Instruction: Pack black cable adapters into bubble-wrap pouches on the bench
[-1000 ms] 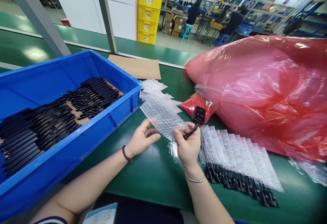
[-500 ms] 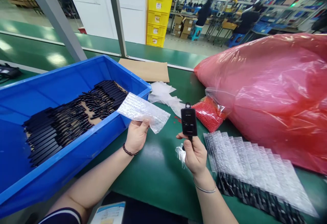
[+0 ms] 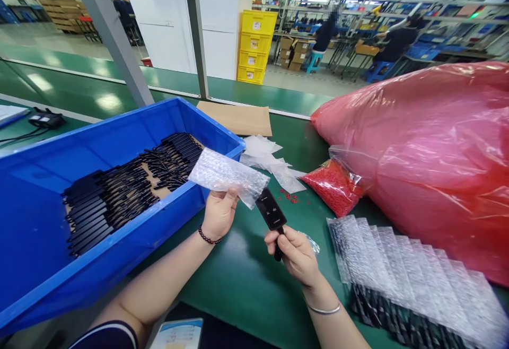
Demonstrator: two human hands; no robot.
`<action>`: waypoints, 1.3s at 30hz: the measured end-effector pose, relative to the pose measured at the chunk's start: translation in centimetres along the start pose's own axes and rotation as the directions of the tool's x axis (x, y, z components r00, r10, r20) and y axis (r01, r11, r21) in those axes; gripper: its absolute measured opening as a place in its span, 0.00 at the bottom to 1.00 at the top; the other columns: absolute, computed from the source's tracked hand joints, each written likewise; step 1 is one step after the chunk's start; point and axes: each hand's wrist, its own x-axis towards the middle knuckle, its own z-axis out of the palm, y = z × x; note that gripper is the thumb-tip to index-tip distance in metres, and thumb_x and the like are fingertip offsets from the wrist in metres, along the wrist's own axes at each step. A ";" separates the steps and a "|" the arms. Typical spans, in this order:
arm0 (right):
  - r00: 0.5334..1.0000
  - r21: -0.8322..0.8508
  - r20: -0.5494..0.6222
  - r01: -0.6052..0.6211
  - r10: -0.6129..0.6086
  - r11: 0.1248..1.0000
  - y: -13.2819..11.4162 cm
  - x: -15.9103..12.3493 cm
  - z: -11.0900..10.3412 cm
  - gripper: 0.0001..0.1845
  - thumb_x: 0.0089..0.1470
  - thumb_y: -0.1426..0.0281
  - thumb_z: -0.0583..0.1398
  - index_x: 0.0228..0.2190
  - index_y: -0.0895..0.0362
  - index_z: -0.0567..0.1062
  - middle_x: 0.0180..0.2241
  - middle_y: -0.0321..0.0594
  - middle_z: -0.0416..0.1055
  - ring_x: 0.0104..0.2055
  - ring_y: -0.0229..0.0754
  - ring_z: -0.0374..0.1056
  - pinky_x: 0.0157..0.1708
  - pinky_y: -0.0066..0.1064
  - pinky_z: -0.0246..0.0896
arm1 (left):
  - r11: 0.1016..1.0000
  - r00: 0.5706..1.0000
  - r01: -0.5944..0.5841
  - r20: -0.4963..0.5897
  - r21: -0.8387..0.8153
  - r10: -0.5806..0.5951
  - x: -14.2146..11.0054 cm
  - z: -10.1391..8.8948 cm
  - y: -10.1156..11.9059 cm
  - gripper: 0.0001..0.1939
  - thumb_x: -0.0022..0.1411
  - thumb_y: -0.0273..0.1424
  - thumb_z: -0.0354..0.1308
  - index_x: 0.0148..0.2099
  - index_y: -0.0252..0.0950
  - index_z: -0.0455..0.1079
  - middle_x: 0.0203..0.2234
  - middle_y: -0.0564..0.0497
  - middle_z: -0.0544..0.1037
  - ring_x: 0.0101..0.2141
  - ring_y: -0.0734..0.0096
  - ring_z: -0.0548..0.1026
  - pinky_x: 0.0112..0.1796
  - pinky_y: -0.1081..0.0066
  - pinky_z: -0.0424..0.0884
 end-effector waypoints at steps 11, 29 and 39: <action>0.905 -0.120 -0.043 -0.425 0.423 0.897 1.3 1.1 1.6 0.29 0.60 0.51 0.51 0.41 0.69 0.67 0.27 0.43 0.65 0.24 0.31 0.62 0.23 0.23 0.59 | 0.920 0.922 0.377 -0.056 -0.107 -0.384 -0.8 1.1 0.1 0.32 0.55 0.38 0.65 0.53 0.28 0.53 0.42 0.43 0.69 0.42 0.57 0.72 0.46 0.56 0.69; 0.899 -0.325 0.019 -0.409 0.438 0.853 1.1 0.5 1.4 0.30 0.62 0.48 0.43 0.39 0.65 0.60 0.23 0.38 0.59 0.20 0.30 0.55 0.21 0.24 0.52 | 0.976 0.981 0.180 -0.090 0.122 -0.170 -2.1 0.9 -1.3 0.19 0.54 0.31 0.65 0.44 0.26 0.65 0.35 0.46 0.69 0.36 0.75 0.69 0.44 0.70 0.67; 0.962 -0.345 -0.045 -0.267 0.268 0.900 1.6 0.3 1.8 0.23 0.65 0.57 0.44 0.30 0.63 0.62 0.22 0.39 0.59 0.21 0.31 0.56 0.22 0.25 0.53 | 0.820 0.822 0.563 0.030 0.107 -0.568 -4.5 1.4 -2.4 0.25 0.51 0.41 0.65 0.40 0.28 0.59 0.23 0.50 0.67 0.14 0.71 0.64 0.12 0.72 0.63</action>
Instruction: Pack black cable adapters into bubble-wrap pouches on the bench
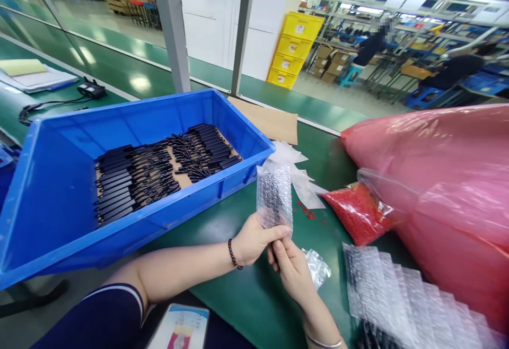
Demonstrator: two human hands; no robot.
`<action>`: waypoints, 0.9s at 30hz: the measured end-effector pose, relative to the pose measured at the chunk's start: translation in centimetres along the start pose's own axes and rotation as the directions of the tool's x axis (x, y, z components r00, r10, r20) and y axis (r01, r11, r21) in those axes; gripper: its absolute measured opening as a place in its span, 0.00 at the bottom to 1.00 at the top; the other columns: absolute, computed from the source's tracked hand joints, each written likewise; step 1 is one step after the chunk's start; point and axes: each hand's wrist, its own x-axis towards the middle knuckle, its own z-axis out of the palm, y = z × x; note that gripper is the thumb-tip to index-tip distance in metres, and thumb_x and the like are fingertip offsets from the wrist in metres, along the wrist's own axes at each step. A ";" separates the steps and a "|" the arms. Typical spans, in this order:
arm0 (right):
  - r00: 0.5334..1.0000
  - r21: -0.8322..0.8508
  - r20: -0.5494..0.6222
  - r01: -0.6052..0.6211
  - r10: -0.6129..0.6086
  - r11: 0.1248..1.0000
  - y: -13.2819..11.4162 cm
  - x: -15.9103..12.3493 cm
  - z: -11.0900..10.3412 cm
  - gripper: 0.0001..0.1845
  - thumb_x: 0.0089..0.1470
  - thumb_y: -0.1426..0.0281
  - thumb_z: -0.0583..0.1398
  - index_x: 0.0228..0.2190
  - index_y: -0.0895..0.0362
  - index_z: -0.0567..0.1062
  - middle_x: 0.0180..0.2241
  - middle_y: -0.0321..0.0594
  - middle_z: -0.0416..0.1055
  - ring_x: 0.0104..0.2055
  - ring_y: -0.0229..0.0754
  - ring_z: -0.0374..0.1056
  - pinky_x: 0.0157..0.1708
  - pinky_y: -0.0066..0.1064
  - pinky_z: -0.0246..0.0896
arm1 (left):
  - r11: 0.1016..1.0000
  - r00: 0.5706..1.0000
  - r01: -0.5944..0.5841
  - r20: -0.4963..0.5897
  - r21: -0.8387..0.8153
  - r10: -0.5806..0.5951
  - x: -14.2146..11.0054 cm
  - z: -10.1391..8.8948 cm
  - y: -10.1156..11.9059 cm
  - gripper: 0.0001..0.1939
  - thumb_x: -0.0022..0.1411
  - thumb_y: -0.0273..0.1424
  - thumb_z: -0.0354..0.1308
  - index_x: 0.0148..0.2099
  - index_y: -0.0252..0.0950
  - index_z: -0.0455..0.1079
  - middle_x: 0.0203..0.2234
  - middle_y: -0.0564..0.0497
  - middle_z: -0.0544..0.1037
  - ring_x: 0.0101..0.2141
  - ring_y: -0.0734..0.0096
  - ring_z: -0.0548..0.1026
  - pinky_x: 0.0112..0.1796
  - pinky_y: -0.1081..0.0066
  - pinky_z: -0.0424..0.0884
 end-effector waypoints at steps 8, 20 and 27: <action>0.933 -0.189 -0.253 0.210 -0.254 0.959 -5.7 -1.6 -4.5 0.15 0.61 0.62 0.52 0.39 0.60 0.70 0.33 0.41 0.66 0.35 0.35 0.62 0.35 0.27 0.55 | 0.997 0.995 0.021 -0.093 -0.073 -0.027 -1.3 1.4 1.2 0.19 0.49 0.37 0.68 0.31 0.28 0.65 0.26 0.50 0.64 0.28 0.77 0.63 0.32 0.77 0.64; 0.934 -0.424 -0.340 -0.045 -0.112 0.904 -11.3 -2.7 -3.4 0.09 0.63 0.63 0.51 0.35 0.56 0.63 0.34 0.37 0.65 0.34 0.35 0.60 0.34 0.32 0.56 | 0.901 0.969 -0.056 0.240 0.430 -0.054 -2.1 0.6 -1.1 0.23 0.57 0.42 0.62 0.42 0.25 0.63 0.35 0.43 0.72 0.35 0.74 0.70 0.36 0.77 0.69; 0.904 -0.463 -0.407 -0.078 -0.134 0.883 -10.7 -5.0 -5.1 0.06 0.61 0.69 0.54 0.40 0.55 0.61 0.32 0.32 0.62 0.30 0.27 0.60 0.31 0.21 0.58 | 0.995 0.893 -0.043 0.442 -0.094 0.080 -1.7 1.6 -0.9 0.29 0.57 0.32 0.64 0.56 0.29 0.56 0.50 0.41 0.66 0.48 0.70 0.68 0.50 0.70 0.65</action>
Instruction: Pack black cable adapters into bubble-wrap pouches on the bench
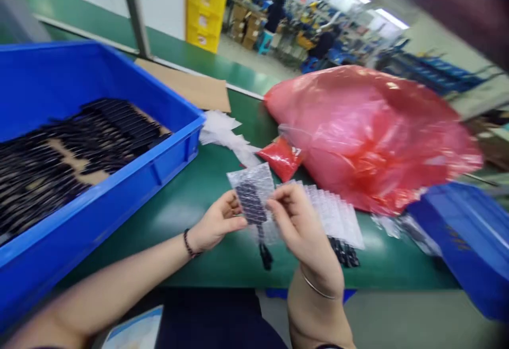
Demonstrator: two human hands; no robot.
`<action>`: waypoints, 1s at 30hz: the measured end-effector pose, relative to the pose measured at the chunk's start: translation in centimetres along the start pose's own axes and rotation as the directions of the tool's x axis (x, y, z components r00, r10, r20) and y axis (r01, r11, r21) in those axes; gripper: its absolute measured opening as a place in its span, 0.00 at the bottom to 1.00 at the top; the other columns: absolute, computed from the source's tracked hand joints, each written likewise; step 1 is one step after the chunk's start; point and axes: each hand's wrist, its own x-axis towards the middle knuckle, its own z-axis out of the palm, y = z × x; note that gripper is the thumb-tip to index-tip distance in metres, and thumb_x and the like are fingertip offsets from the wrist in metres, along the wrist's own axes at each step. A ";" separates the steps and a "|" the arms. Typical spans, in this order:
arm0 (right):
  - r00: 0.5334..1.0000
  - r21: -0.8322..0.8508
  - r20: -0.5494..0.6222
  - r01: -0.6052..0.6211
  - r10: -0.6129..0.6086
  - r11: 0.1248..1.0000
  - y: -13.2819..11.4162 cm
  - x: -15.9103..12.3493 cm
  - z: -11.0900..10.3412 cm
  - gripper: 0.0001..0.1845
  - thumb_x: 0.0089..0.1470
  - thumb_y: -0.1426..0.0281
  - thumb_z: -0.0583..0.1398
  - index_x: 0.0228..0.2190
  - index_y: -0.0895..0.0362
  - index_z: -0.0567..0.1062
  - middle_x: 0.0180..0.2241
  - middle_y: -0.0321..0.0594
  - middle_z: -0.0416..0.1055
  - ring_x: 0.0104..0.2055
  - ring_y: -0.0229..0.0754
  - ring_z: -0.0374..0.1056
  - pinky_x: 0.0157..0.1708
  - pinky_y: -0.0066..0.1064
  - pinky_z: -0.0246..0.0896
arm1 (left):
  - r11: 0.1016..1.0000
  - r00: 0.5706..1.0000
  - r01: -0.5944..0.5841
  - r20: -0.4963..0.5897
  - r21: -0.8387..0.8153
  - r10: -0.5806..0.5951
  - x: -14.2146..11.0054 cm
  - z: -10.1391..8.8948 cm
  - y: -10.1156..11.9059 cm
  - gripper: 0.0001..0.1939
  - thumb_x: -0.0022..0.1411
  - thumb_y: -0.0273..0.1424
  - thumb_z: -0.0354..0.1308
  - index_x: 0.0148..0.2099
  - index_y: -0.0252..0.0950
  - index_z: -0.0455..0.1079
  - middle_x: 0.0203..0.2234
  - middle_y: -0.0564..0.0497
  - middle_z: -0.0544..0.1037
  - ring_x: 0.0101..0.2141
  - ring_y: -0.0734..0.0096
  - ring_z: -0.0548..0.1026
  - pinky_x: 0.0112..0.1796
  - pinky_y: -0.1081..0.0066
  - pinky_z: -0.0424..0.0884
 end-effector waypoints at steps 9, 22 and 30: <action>0.997 -0.177 0.076 0.000 0.014 0.984 1.0 -0.8 -1.2 0.08 0.60 0.66 0.55 0.33 0.58 0.68 0.30 0.34 0.66 0.31 0.29 0.62 0.33 0.23 0.57 | 0.985 0.981 0.168 -0.107 0.050 -0.162 0.4 -0.3 -0.3 0.29 0.56 0.30 0.64 0.55 0.27 0.56 0.46 0.40 0.68 0.42 0.71 0.71 0.42 0.71 0.70; 0.860 -0.603 -0.028 -0.422 0.510 0.677 12.3 2.2 -2.7 0.17 0.58 0.59 0.51 0.30 0.62 0.64 0.30 0.43 0.65 0.31 0.39 0.57 0.32 0.30 0.44 | 0.928 0.927 0.239 -0.351 0.285 -0.131 0.8 -1.2 0.1 0.21 0.60 0.37 0.59 0.46 0.25 0.62 0.37 0.43 0.71 0.34 0.76 0.70 0.36 0.76 0.66; 0.862 -0.614 -0.102 -0.448 0.497 0.650 12.9 0.7 -1.8 0.22 0.63 0.56 0.41 0.36 0.61 0.63 0.33 0.46 0.63 0.32 0.38 0.50 0.33 0.31 0.39 | 0.900 0.882 0.342 -0.423 0.270 -0.209 0.5 -1.5 0.7 0.27 0.56 0.42 0.63 0.47 0.27 0.61 0.39 0.44 0.70 0.37 0.71 0.69 0.42 0.70 0.65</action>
